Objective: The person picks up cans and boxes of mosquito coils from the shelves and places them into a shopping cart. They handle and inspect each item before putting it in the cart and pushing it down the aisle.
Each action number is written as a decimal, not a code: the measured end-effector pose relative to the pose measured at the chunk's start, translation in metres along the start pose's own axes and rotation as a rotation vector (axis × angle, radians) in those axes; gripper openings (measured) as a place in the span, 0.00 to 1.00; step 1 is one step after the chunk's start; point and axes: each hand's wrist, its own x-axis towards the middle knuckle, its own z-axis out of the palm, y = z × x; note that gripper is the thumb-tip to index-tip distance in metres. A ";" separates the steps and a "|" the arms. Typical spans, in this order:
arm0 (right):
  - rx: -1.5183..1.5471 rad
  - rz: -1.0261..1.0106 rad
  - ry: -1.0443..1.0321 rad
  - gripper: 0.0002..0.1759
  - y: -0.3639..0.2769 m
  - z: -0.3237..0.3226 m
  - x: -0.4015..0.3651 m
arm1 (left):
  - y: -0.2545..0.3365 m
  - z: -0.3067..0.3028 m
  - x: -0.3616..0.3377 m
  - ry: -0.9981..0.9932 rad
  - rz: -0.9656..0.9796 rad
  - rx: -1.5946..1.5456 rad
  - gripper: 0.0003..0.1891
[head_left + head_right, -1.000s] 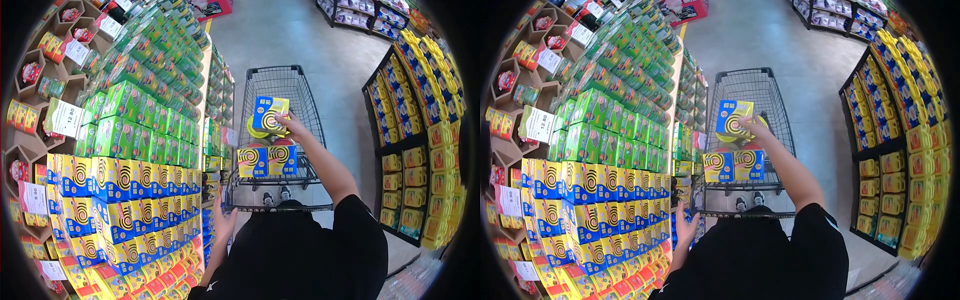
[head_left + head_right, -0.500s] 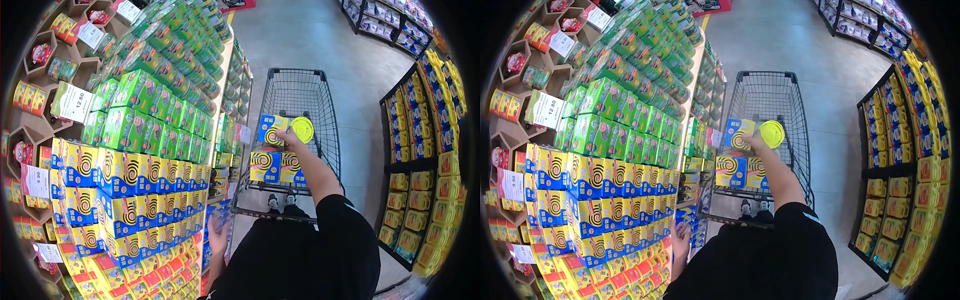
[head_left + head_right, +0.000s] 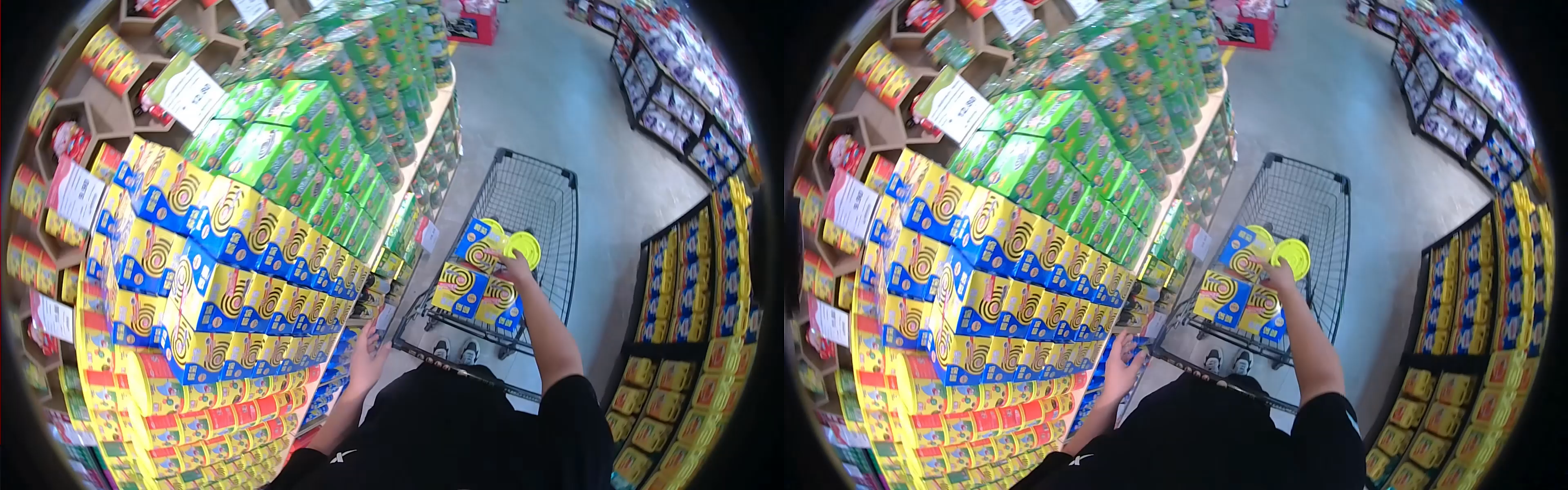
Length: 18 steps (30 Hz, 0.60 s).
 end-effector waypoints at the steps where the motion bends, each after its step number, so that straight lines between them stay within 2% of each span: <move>1: 0.024 -0.001 -0.027 0.43 -0.013 -0.003 -0.034 | 0.008 0.001 0.005 -0.009 0.031 0.038 0.39; 2: 0.023 -0.174 -0.023 0.43 0.024 -0.017 -0.020 | 0.010 0.005 0.009 0.006 0.082 0.027 0.37; 3: -0.279 -0.276 0.093 0.35 0.036 -0.030 -0.031 | 0.010 0.008 0.014 -0.007 0.117 0.032 0.37; 4: -0.229 -0.360 0.091 0.30 0.039 -0.033 -0.058 | 0.009 0.010 0.020 -0.024 0.152 0.039 0.37; 5: -0.233 -0.365 0.046 0.28 0.020 -0.034 -0.109 | 0.011 0.013 0.025 -0.044 0.185 0.047 0.36; 6: -0.380 -0.465 0.183 0.25 0.024 -0.035 -0.146 | 0.015 0.016 0.030 -0.069 0.145 0.039 0.34; 7: -0.376 -0.475 0.141 0.23 0.051 -0.050 -0.152 | 0.015 0.019 0.033 -0.059 0.211 0.118 0.34; 9: -0.486 -0.490 0.200 0.20 0.063 -0.064 -0.212 | 0.008 0.029 0.042 -0.048 0.346 0.276 0.33; 11: -0.759 -0.598 0.364 0.19 0.075 -0.086 -0.258 | -0.008 0.044 0.048 -0.082 0.263 0.297 0.36; 13: -1.039 -0.557 0.640 0.27 0.100 -0.114 -0.284 | -0.031 0.058 0.059 -0.132 0.204 0.414 0.37; 16: -1.250 -0.218 0.977 0.33 0.135 -0.135 -0.307 | -0.054 0.072 0.071 -0.242 0.112 0.362 0.41; 18: -0.889 0.033 0.752 0.37 0.146 -0.148 -0.311 | -0.058 0.076 0.077 -0.274 0.028 0.415 0.42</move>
